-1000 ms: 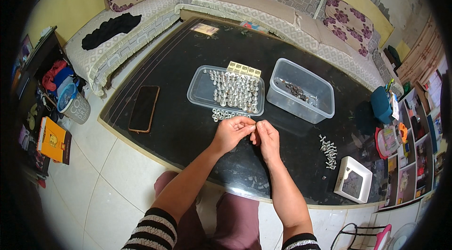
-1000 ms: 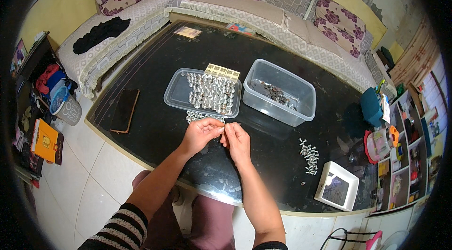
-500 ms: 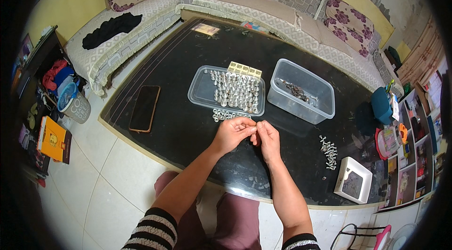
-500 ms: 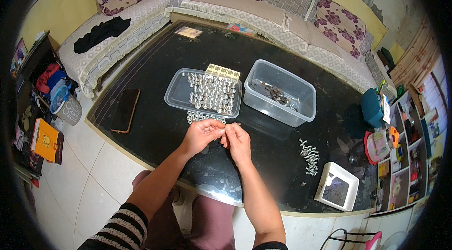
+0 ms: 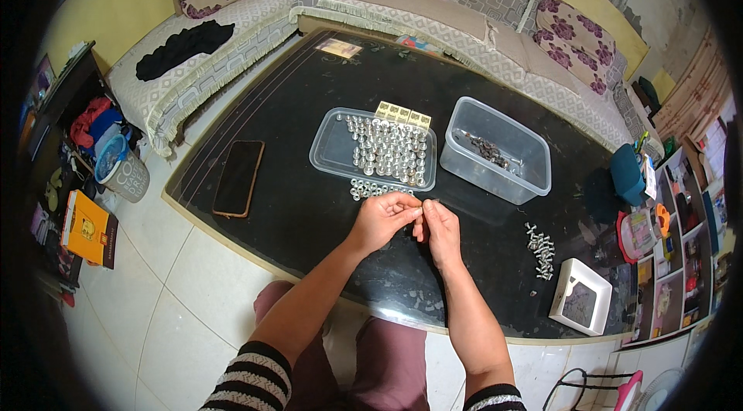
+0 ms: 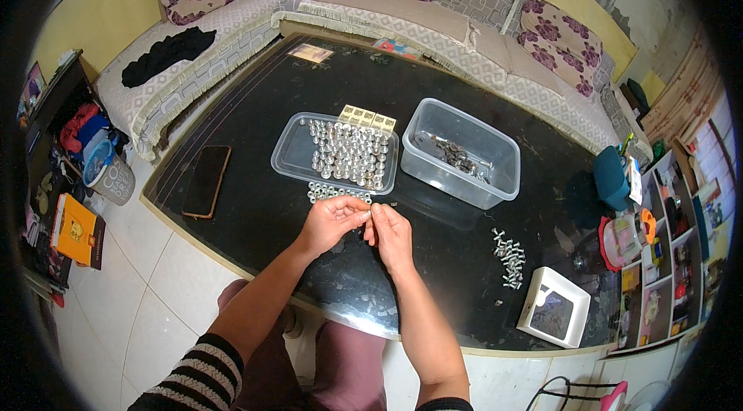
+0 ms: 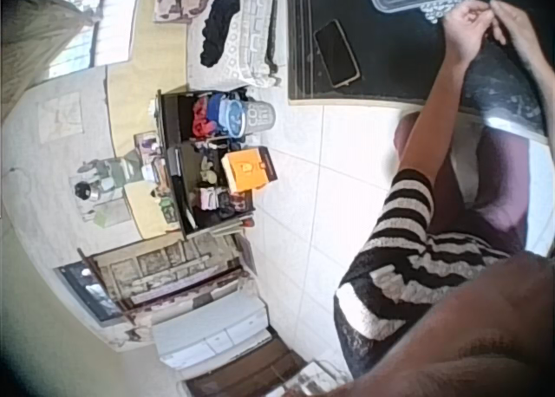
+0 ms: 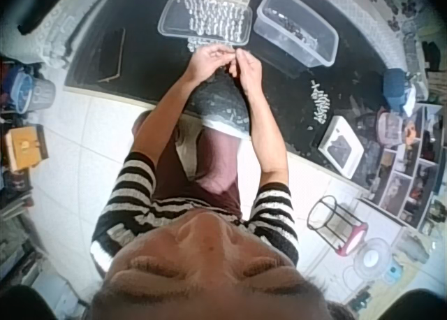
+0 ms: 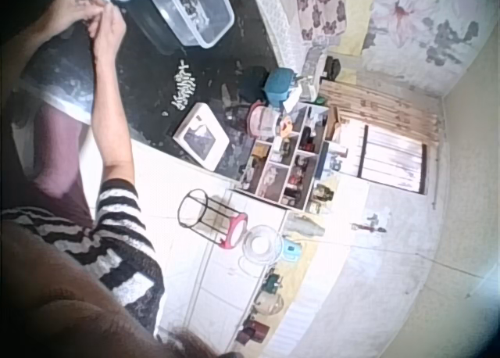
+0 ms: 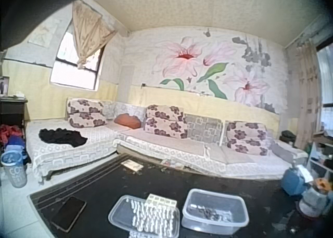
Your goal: The person picks up and connects small metal components by hand, including a screw and a small cylindrical part, while working over a glass-topped table containing trays of similar parts.
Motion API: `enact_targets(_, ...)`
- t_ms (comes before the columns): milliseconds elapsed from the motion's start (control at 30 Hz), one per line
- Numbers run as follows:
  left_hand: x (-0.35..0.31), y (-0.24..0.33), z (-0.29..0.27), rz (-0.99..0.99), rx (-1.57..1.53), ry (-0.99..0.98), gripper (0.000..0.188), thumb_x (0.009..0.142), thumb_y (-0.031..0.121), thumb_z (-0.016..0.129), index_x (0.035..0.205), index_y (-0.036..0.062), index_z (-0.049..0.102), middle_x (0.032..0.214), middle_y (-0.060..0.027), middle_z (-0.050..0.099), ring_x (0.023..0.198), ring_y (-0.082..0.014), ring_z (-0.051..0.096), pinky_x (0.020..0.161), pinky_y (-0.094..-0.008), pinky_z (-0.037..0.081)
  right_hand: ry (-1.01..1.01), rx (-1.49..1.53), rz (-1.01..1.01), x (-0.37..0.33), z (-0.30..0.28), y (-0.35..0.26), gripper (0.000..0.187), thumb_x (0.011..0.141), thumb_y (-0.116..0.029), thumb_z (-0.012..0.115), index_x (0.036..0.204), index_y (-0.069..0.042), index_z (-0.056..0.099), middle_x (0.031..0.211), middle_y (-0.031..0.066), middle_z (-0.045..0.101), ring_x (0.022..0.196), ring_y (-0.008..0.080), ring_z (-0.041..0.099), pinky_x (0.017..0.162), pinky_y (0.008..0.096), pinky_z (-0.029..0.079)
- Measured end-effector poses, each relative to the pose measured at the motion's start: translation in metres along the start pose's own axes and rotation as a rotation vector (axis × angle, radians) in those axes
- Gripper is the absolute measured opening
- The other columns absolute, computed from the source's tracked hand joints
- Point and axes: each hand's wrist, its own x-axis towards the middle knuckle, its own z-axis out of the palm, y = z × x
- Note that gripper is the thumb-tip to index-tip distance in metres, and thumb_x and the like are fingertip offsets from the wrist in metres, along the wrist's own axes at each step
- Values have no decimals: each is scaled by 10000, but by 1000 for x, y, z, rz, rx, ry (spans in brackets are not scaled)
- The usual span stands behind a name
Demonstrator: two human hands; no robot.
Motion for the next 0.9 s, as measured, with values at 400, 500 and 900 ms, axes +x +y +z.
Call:
enact_targets(400, -1, -2, 0, 3, 41, 72, 114, 782, 19, 516, 875, -44, 529, 735, -61, 564, 638, -102, 545, 583, -208, 434, 37, 25, -60, 1, 0, 3, 283, 851, -279, 427, 697, -50, 493, 541, 11, 491, 461, 47, 421, 425, 175, 325)
enact_targets(500, 0, -2, 0, -1, -23, -17, 116, 782, 23, 519, 876, -43, 530, 739, -58, 564, 640, -99, 544, 587, -211, 435, -22, 43, -24, 1, -3, 4, 266, 847, -273, 437, 711, -52, 492, 554, 8, 496, 468, 46, 425, 425, 169, 325)
enact_targets(900, 1, -1, 0, 3, -11, 8, 110, 788, -3, 493, 879, -59, 519, 698, -79, 561, 625, -123, 549, 582, -223, 442, -38, 75, -33, 2, -3, 3, 297, 854, -280, 420, 683, -48, 491, 520, 15, 480, 439, 51, 416, 422, 168, 327)
